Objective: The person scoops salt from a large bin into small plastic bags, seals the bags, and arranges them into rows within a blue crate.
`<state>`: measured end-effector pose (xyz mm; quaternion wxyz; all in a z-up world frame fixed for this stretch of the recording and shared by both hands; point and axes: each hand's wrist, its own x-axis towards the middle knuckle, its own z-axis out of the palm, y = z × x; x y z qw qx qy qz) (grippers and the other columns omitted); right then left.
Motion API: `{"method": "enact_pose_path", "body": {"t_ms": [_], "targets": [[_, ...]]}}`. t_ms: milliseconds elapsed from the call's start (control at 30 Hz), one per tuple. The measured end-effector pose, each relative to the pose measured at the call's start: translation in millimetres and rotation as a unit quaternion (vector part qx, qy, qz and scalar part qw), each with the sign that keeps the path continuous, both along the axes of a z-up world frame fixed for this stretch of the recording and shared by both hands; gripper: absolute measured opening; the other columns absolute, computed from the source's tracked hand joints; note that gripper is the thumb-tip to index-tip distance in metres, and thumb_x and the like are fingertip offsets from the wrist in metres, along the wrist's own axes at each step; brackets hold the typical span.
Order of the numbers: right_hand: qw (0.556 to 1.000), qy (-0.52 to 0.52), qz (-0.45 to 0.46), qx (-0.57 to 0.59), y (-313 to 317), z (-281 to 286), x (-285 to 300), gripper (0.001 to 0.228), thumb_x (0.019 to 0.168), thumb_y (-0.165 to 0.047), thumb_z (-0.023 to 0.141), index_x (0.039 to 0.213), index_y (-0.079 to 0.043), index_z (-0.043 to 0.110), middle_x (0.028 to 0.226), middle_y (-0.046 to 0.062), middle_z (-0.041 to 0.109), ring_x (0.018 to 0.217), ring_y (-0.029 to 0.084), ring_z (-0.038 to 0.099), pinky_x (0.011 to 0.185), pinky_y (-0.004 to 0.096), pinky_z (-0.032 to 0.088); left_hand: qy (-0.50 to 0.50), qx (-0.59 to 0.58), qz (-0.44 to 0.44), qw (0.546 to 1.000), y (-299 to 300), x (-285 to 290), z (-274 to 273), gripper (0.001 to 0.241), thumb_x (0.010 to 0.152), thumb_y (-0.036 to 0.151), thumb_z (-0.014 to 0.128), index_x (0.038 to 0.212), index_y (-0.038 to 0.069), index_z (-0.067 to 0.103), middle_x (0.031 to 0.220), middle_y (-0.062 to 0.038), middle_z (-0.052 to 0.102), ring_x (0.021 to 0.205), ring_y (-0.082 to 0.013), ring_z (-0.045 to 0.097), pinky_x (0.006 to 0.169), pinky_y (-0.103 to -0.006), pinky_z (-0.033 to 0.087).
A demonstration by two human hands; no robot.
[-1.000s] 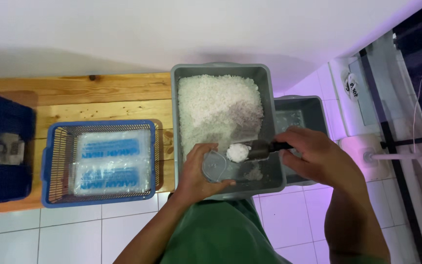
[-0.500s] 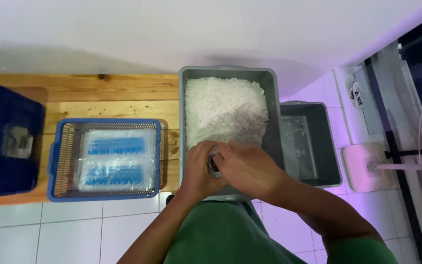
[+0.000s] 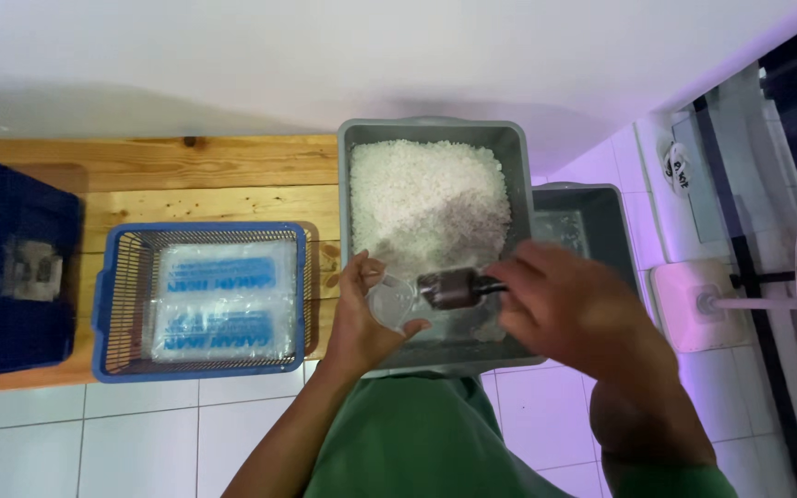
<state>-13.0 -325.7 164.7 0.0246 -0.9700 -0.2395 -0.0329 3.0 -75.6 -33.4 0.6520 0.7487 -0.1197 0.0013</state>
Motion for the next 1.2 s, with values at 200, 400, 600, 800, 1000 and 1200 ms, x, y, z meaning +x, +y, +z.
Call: {"method": "enact_pose_path", "body": {"t_ms": [200, 400, 600, 800, 1000, 1200], "targets": [[0.969, 0.192, -0.140, -0.060, -44.2, -63.4, 48.7, 0.030, 0.100, -0.034, 0.061, 0.120, -0.015, 0.073, 0.102, 0.008, 0.070, 0.093, 0.031, 0.076, 0.076, 0.042, 0.061, -0.123, 0.059, 0.047, 0.990, 9.0, 0.7, 13.0, 0.083, 0.054, 0.035, 0.108, 0.116, 0.002, 0.063, 0.121, -0.014, 0.064, 0.118, -0.0359, 0.069, 0.104, -0.0466, 0.055], [0.958, 0.186, -0.148, -0.163, -88.0, -286.6, 77.7, 0.020, 0.100, -0.019, 0.058, 0.093, -0.009, 0.073, 0.082, 0.008, 0.070, 0.076, 0.026, 0.075, 0.064, 0.038, 0.057, -0.140, 0.005, 0.023, 0.990, 9.4, 7.5, 16.0, 0.066, 0.054, 0.029, 0.106, 0.108, 0.010, 0.072, 0.110, -0.009, 0.078, 0.106, -0.0293, 0.077, 0.098, -0.0381, 0.057], [0.959, 0.241, -0.129, -0.076, -82.1, -333.6, 33.2, 0.027, 0.102, -0.008, 0.052, 0.087, 0.000, 0.072, 0.072, 0.015, 0.066, 0.061, 0.028, 0.064, 0.063, 0.038, 0.053, -0.091, -0.034, 0.002, 0.995, 8.3, 9.2, 20.4, 0.079, 0.050, 0.022, 0.107, 0.115, 0.004, 0.067, 0.112, -0.011, 0.078, 0.112, -0.0262, 0.076, 0.101, -0.0367, 0.056], [0.933, 0.324, -0.042, -0.152, -81.9, -358.2, 47.9, 0.025, 0.098, -0.015, 0.059, 0.080, -0.004, 0.073, 0.077, 0.013, 0.073, 0.067, 0.028, 0.068, 0.064, 0.044, 0.053, -0.099, -0.075, 0.001, 0.992, 9.5, 11.5, 23.9, 0.075, 0.056, 0.017, 0.106, 0.113, -0.001, 0.061, 0.113, -0.017, 0.076, 0.115, -0.0321, 0.075, 0.105, -0.0421, 0.054], [0.911, 0.408, 0.001, 0.062, -26.9, -311.6, 79.9, 0.033, 0.091, -0.031, 0.070, 0.084, 0.001, 0.073, 0.076, 0.015, 0.069, 0.073, 0.034, 0.068, 0.067, 0.049, 0.054, -0.065, -0.035, 0.017, 0.997, 14.8, 9.8, 9.8, 0.088, 0.059, 0.022, 0.105, 0.128, -0.001, 0.053, 0.112, -0.016, 0.076, 0.111, -0.0317, 0.075, 0.103, -0.0441, 0.055], [0.961, 0.227, -0.089, -0.132, -120.7, -365.3, 82.7, 0.019, 0.089, -0.022, 0.072, 0.077, -0.007, 0.074, 0.074, 0.009, 0.072, 0.067, 0.022, 0.066, 0.060, 0.038, 0.052, -0.034, -0.155, 0.014, 0.987, 13.9, 1.8, -2.1, 0.113, 0.058, 0.014, 0.106, 0.144, -0.001, 0.034, 0.110, -0.013, 0.071, 0.110, -0.0231, 0.072, 0.107, -0.0395, 0.050]]}}
